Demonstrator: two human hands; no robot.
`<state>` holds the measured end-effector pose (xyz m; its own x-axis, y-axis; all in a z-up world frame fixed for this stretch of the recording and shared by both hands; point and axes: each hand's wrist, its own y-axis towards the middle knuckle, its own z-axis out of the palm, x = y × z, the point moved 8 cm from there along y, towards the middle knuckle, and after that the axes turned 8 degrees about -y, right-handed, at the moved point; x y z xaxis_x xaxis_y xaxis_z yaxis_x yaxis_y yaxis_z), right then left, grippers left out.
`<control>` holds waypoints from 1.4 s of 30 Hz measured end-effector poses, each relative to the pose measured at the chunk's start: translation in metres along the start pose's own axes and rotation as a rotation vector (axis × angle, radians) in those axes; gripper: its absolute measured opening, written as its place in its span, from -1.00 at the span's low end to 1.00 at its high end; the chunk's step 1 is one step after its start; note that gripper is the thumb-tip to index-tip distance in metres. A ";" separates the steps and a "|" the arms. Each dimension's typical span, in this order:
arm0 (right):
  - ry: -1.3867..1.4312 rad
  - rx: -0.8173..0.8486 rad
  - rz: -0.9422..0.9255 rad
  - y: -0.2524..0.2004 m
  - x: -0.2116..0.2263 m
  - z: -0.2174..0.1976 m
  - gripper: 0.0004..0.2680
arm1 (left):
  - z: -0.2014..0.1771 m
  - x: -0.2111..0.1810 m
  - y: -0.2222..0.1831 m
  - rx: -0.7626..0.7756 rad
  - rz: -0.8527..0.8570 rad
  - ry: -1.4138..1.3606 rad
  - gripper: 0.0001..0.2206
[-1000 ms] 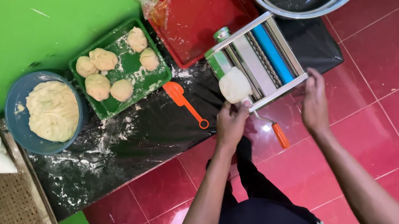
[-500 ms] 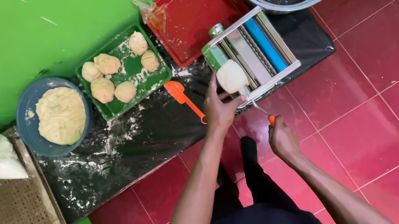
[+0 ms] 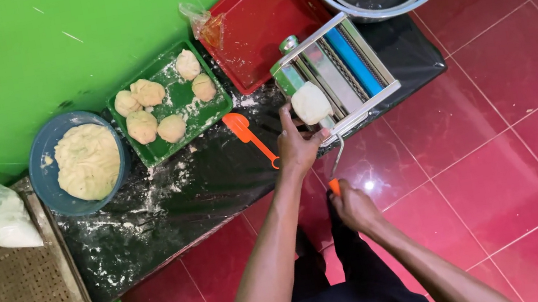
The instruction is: Processing dough by rolling it through a manual machine and cutting it into small rectangular pieces.
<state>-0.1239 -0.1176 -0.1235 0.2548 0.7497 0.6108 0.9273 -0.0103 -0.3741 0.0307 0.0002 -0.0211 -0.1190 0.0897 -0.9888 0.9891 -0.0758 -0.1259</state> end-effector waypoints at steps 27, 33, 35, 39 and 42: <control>-0.133 -0.411 -0.200 -0.087 0.083 -0.156 -0.88 | 0.021 0.027 0.022 0.038 0.119 -0.198 0.14; -0.249 -0.435 -0.163 -0.071 0.064 -0.186 -0.88 | 0.018 -0.003 0.002 -0.005 -0.166 -0.211 0.08; -0.312 -0.457 -0.175 -0.061 0.044 -0.189 -0.87 | 0.018 0.009 0.000 -0.015 -0.179 -0.194 0.07; -0.379 -0.429 -0.128 -0.028 -0.003 -0.182 -0.83 | 0.014 -0.001 -0.010 -0.048 -0.212 -0.223 0.02; -0.317 -0.390 -0.091 -0.003 -0.035 -0.160 -0.81 | 0.015 0.003 -0.011 -0.067 -0.211 -0.210 -0.02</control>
<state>-0.0912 -0.2495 -0.0318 0.1283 0.9223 0.3646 0.9906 -0.1364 -0.0036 0.0183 -0.0136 -0.0243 -0.3308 -0.1108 -0.9372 0.9433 -0.0113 -0.3317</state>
